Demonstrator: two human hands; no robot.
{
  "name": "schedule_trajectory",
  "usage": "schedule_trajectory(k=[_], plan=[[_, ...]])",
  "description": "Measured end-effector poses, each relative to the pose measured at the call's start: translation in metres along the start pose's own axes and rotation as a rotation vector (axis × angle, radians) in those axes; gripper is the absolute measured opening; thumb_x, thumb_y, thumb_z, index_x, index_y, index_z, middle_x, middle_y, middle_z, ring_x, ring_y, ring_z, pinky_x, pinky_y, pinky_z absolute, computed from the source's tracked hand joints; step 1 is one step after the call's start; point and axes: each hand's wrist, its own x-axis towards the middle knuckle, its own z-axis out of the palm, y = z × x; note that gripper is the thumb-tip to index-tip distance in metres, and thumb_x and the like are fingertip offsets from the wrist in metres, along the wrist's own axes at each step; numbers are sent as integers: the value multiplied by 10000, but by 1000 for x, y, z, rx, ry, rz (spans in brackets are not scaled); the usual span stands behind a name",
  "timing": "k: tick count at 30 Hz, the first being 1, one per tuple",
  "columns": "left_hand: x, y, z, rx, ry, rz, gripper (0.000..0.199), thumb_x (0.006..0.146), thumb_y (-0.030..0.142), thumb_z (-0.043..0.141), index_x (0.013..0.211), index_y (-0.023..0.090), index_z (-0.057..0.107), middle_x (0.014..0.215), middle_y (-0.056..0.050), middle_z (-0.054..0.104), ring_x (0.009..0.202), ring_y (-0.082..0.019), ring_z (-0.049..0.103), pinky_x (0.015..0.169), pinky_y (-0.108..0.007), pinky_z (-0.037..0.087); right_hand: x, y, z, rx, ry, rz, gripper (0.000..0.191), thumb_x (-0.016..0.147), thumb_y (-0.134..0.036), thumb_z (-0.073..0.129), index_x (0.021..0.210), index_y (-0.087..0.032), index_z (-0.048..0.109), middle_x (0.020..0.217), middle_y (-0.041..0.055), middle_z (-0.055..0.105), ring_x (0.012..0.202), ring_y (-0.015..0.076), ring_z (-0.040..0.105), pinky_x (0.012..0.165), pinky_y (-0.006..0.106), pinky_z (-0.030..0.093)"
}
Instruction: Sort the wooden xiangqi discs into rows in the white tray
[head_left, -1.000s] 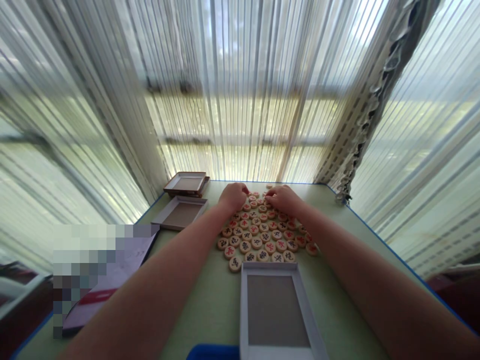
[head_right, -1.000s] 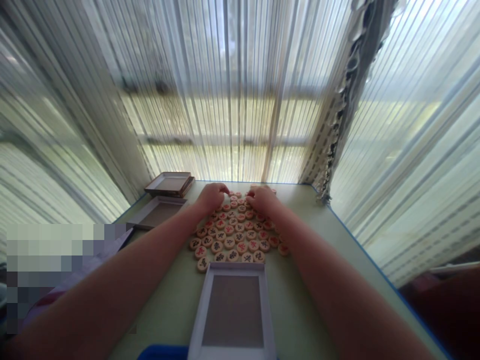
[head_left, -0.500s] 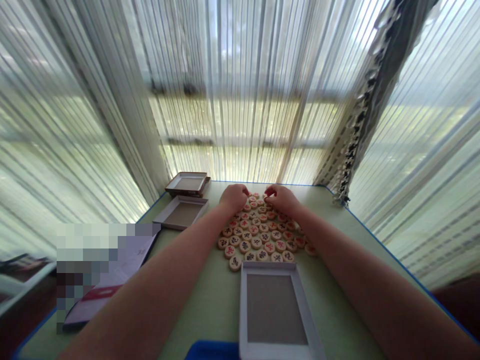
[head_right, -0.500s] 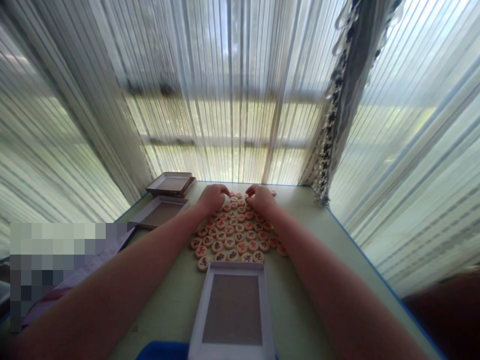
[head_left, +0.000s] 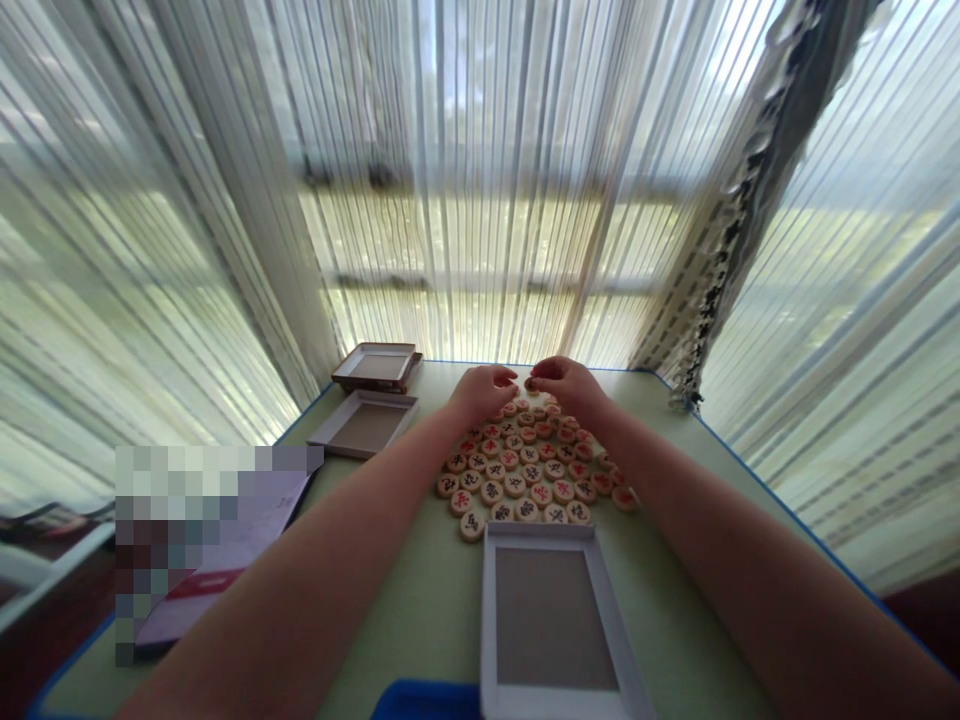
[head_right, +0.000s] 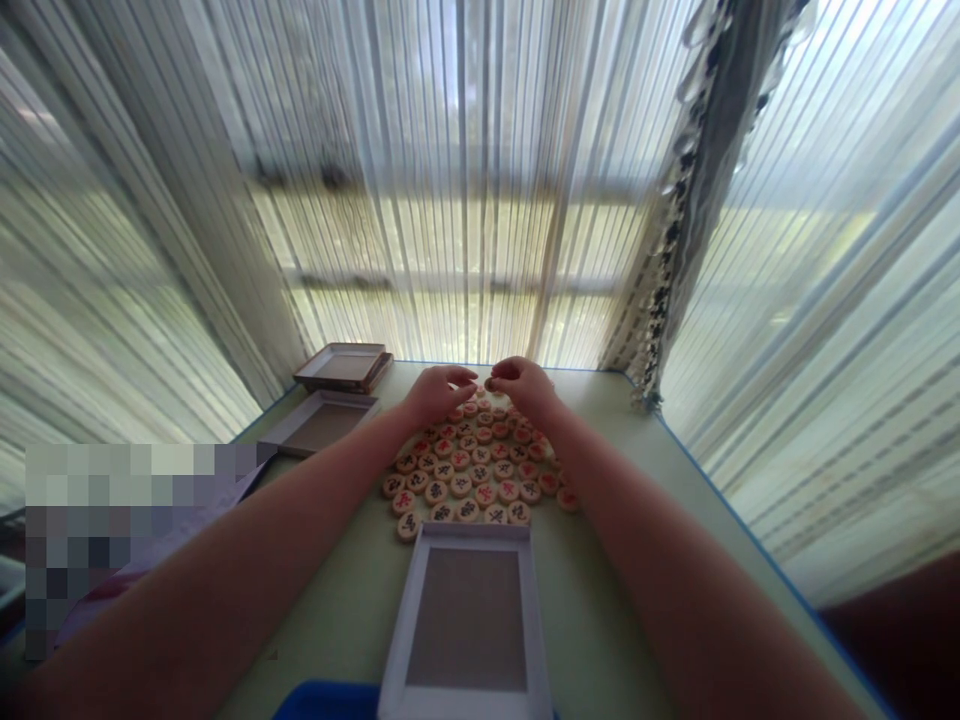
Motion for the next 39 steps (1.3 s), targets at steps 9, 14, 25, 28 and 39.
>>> schedule_trajectory(k=[9, 14, 25, 28, 39], plan=[[-1, 2, 1, -56, -11, 113, 387, 688, 331, 610, 1044, 182, 605, 800, -31, 687, 697, -133, 610, 678, -257, 479, 0, 1, -3, 192, -61, 54, 299, 562, -244, 721, 802, -160, 565, 750, 18, 624, 634, 115, 587, 640, 275, 474], [-1, 3, -1, -66, 6, 148, 293, 707, 351, 594, 952, 198, 645, 768, -22, 684, 678, -122, 610, 653, -239, 472, -3, -2, -3, 211, -95, 36, 236, 580, -254, 704, 755, -154, 581, 710, 3, 608, 640, 105, 574, 645, 258, 466], [-2, 1, -4, -48, 73, 111, 295, 696, 400, 603, 890, 183, 653, 756, -29, 683, 686, -134, 612, 643, -244, 475, -11, -15, 1, -151, -100, -52, 278, 627, -278, 659, 877, -162, 628, 852, 58, 657, 705, 135, 600, 607, 249, 478], [-2, 1, -5, -60, 68, 120, 289, 696, 394, 604, 873, 172, 657, 764, -39, 683, 700, -139, 614, 650, -245, 477, -10, -15, 1, -202, -118, -90, 275, 643, -316, 656, 874, -169, 643, 864, 61, 667, 748, 148, 612, 654, 263, 487], [-2, -1, -4, -19, 52, 110, 249, 728, 334, 567, 882, 166, 665, 787, -44, 687, 705, -140, 615, 674, -253, 480, -8, -11, -2, -205, -125, -83, 263, 633, -275, 655, 881, -191, 657, 851, 39, 670, 710, 140, 600, 627, 263, 483]])
